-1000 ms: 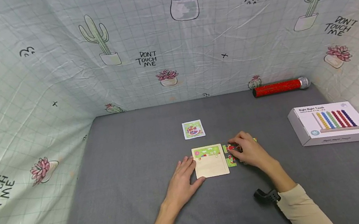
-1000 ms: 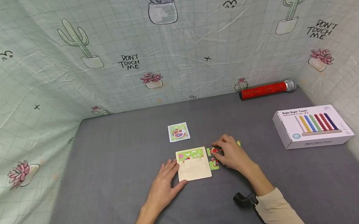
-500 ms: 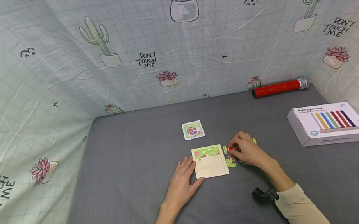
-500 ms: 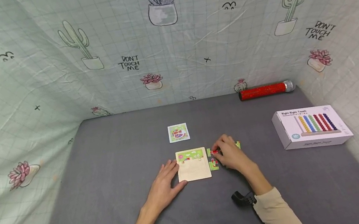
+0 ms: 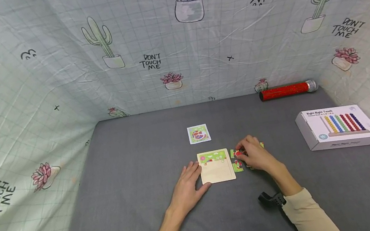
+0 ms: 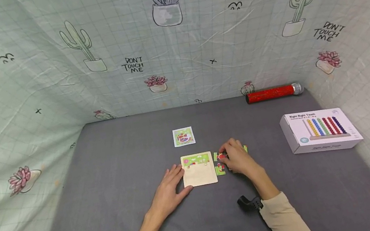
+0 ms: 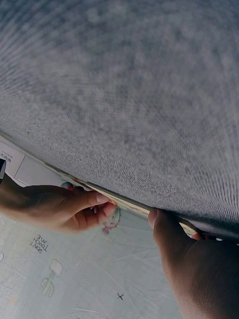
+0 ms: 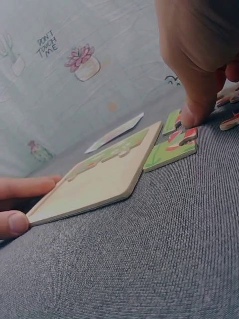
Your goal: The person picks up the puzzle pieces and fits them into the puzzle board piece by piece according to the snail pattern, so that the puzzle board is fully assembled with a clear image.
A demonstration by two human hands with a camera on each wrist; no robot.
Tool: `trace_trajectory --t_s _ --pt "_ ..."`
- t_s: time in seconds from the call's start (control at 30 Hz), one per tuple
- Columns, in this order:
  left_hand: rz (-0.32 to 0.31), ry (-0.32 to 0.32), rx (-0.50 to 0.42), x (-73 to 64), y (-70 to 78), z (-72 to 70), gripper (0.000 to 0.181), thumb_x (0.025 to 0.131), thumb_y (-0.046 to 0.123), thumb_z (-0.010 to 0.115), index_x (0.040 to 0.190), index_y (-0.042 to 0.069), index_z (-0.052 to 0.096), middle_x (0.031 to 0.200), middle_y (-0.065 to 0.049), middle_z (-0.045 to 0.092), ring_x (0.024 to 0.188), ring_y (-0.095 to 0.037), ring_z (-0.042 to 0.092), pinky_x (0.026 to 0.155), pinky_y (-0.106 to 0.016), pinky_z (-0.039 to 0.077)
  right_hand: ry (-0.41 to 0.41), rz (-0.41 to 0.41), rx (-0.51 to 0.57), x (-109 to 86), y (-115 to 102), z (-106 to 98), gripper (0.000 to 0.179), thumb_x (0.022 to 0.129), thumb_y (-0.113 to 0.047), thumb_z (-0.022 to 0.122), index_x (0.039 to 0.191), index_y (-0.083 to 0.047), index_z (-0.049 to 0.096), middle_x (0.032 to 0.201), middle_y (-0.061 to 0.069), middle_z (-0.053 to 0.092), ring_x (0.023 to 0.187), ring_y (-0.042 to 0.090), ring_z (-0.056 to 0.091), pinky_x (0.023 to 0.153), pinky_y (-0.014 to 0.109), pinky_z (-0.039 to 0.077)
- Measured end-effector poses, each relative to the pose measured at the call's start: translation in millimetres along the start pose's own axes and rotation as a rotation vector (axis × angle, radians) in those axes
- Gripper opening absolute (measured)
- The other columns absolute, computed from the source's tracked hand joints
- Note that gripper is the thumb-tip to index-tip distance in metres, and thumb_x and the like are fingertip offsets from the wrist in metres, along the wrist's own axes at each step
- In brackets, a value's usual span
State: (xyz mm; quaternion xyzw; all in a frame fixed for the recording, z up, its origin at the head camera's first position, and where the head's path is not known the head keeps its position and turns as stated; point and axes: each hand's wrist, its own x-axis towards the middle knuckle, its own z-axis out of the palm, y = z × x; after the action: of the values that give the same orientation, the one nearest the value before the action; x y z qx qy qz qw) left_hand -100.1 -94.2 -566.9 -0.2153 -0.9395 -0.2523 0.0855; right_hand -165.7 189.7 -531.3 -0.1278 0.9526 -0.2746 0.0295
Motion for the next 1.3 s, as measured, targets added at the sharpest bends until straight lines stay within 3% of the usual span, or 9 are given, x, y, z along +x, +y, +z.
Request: trace_trajectory --t_s 0.43,0.63,1.3 --pt "0.003 0.007 0.003 0.1 -0.8 0.7 0.064 0.088 0.041 0.075 0.136 0.002 0.061 0.145 -0.014 0.058 0.142 -0.029 0.048 0.123 -0.046 0.035 0.013 0.049 0.057 -0.7 -2.6 0.2 0.023 0.088 -0.014 0.077 0.104 -0.006 0.062 0.091 0.006 0.061 0.089 0.022 0.05 0.072 0.031 0.043" --pt "0.006 0.007 -0.008 -0.2 -0.4 0.4 0.063 0.089 0.041 0.075 0.136 0.003 0.061 0.145 -0.014 0.058 0.142 -0.03 0.048 0.123 -0.047 0.035 0.036 0.008 0.116 -2.5 -2.7 -1.0 0.018 0.091 -0.01 0.073 0.102 -0.006 0.06 0.088 0.004 0.063 0.079 0.016 0.054 0.07 0.029 0.045" --pt "-0.002 -0.002 0.013 0.4 -1.4 1.4 0.065 0.088 0.043 0.075 0.137 0.003 0.06 0.145 -0.013 0.058 0.142 -0.029 0.048 0.123 -0.045 0.035 0.065 -0.038 0.191 -4.2 -17.4 1.7 0.023 0.089 -0.013 0.076 0.106 -0.005 0.063 0.084 0.001 0.064 0.07 0.011 0.052 0.06 0.02 0.044"
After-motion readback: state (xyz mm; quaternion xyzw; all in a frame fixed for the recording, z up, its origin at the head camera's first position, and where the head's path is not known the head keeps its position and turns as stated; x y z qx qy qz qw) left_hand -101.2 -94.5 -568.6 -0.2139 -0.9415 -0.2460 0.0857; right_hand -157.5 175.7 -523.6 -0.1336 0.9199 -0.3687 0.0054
